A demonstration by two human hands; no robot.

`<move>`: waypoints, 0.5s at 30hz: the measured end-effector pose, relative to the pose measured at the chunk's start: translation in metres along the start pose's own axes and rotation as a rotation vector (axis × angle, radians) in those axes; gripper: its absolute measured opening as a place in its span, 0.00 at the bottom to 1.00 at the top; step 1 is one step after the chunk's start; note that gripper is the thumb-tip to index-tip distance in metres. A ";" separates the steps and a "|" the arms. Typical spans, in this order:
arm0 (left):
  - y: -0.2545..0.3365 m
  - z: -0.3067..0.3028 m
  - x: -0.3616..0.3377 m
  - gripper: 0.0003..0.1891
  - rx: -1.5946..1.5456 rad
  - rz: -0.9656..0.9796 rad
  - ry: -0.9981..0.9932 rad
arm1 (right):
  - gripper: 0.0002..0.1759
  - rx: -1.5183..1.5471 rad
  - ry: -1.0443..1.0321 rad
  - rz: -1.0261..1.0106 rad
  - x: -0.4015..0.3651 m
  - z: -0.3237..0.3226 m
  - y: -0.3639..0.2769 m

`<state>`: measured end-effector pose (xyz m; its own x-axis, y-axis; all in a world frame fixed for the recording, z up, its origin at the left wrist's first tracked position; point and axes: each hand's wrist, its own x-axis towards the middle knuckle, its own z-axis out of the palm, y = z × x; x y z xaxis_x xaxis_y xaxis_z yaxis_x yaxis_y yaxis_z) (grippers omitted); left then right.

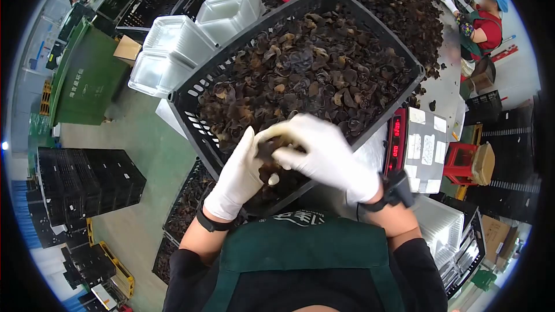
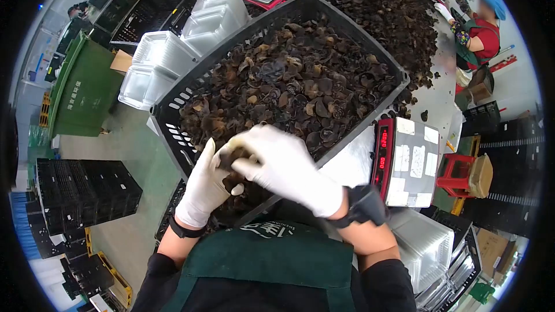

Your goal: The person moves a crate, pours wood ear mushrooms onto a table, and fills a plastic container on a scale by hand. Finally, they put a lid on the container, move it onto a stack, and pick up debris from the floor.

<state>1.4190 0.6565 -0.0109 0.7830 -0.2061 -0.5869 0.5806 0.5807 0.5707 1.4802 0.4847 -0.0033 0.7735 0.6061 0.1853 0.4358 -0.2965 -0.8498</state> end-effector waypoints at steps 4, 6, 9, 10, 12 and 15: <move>-0.008 -0.027 -0.005 0.17 -0.014 0.142 -0.102 | 0.20 -0.154 0.046 -0.201 -0.004 0.017 -0.002; -0.003 -0.038 -0.013 0.13 -0.114 0.208 -0.012 | 0.20 -0.170 0.070 -0.147 0.002 0.012 0.004; -0.001 -0.059 -0.023 0.11 -0.049 0.430 0.068 | 0.26 -0.583 -0.267 -0.186 0.007 0.013 0.023; -0.002 -0.060 -0.023 0.10 0.050 0.524 0.138 | 0.28 -0.791 -0.393 -0.222 0.009 0.016 0.036; -0.006 -0.066 -0.022 0.08 0.215 0.616 0.205 | 0.25 -0.822 -0.368 -0.254 0.020 0.013 0.063; -0.018 -0.059 -0.020 0.07 0.379 0.716 0.345 | 0.24 -0.975 -0.203 -0.295 0.055 -0.008 0.102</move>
<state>1.3799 0.6962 -0.0434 0.9119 0.3922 -0.1206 0.0588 0.1659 0.9844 1.5705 0.4819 -0.0760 0.5229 0.8377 0.1578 0.8482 -0.5296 0.0006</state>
